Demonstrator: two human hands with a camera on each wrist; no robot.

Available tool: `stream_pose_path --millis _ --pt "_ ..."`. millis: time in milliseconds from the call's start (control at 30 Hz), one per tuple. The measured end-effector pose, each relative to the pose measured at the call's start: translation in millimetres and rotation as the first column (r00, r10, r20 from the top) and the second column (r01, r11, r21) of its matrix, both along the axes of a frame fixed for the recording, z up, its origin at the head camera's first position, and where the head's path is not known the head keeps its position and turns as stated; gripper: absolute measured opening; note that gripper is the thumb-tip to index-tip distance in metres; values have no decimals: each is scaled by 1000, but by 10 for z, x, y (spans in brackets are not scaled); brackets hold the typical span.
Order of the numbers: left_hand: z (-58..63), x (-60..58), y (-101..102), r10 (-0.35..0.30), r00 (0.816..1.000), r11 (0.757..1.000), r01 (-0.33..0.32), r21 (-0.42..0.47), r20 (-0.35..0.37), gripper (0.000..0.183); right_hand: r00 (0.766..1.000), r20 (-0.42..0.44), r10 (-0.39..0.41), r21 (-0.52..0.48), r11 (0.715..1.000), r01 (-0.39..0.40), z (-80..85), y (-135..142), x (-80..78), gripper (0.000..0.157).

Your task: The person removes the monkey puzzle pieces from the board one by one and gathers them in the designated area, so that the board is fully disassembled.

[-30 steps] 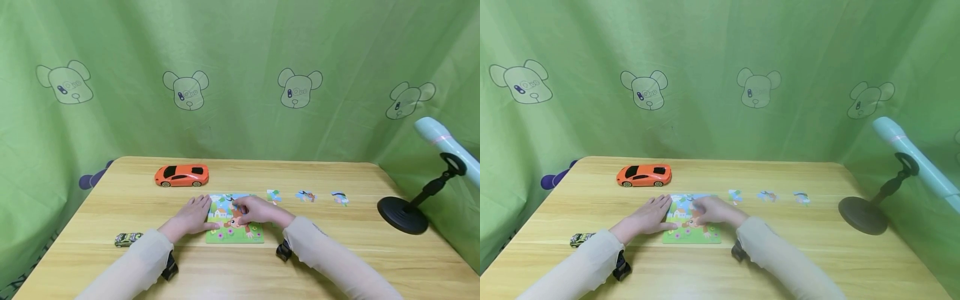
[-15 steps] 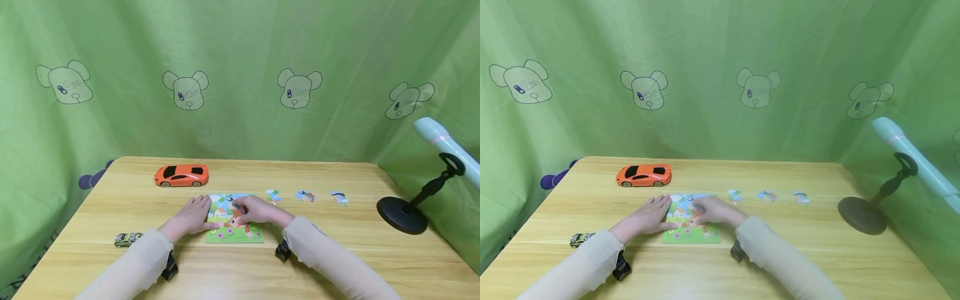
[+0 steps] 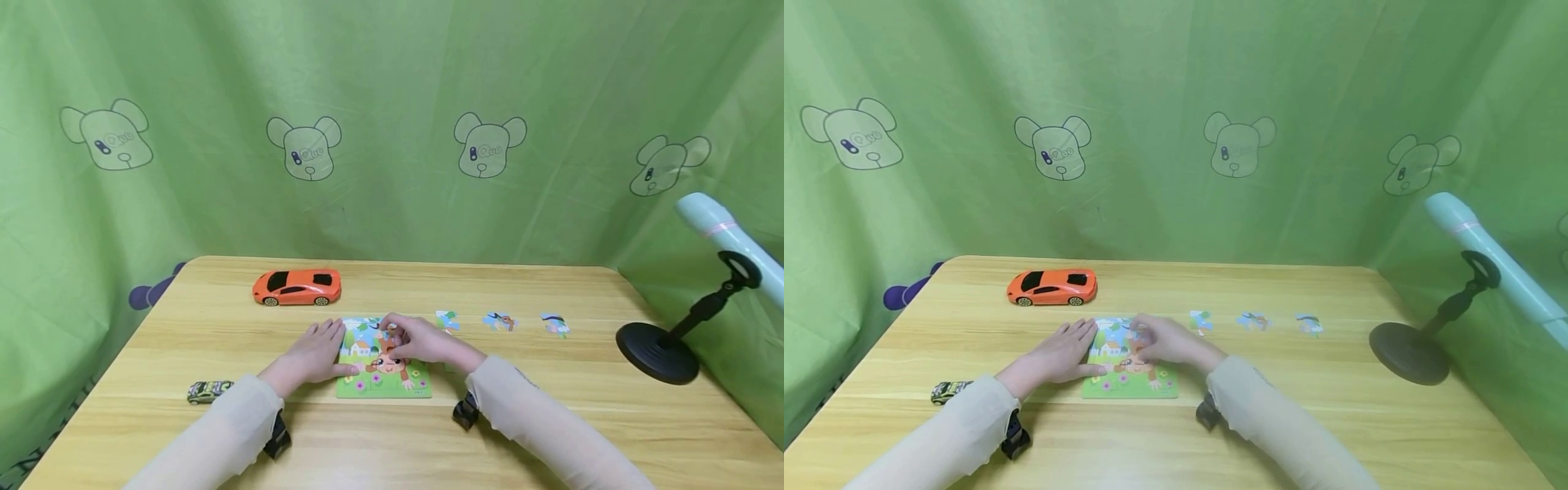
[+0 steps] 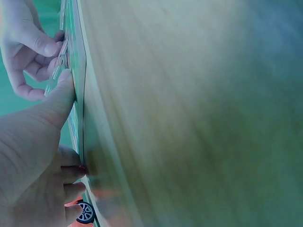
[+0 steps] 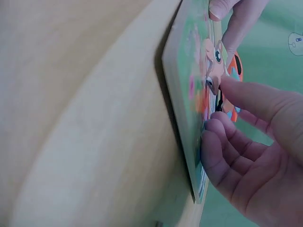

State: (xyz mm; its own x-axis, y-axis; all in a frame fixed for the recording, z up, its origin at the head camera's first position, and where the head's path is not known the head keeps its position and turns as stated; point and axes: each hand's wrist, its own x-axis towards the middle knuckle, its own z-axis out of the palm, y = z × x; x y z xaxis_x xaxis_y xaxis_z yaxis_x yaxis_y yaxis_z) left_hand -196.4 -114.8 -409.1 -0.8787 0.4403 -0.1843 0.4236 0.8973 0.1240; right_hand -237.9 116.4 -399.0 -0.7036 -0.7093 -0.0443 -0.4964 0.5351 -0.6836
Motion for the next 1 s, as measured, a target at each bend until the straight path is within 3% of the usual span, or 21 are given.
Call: stream_pose_path --millis 300,667,1000 --pt "6 2 6 0 1000 1000 0 -2 -2 89 998 -50 -23 -66 998 20 -3 31 2 24" --pt "14 13 6 2 1000 1000 -2 3 8 89 985 121 -125 -136 981 141 -12 37 9 7" --pt "26 22 9 10 1000 1000 -10 2 15 88 967 223 -120 -210 963 168 21 120 12 8"
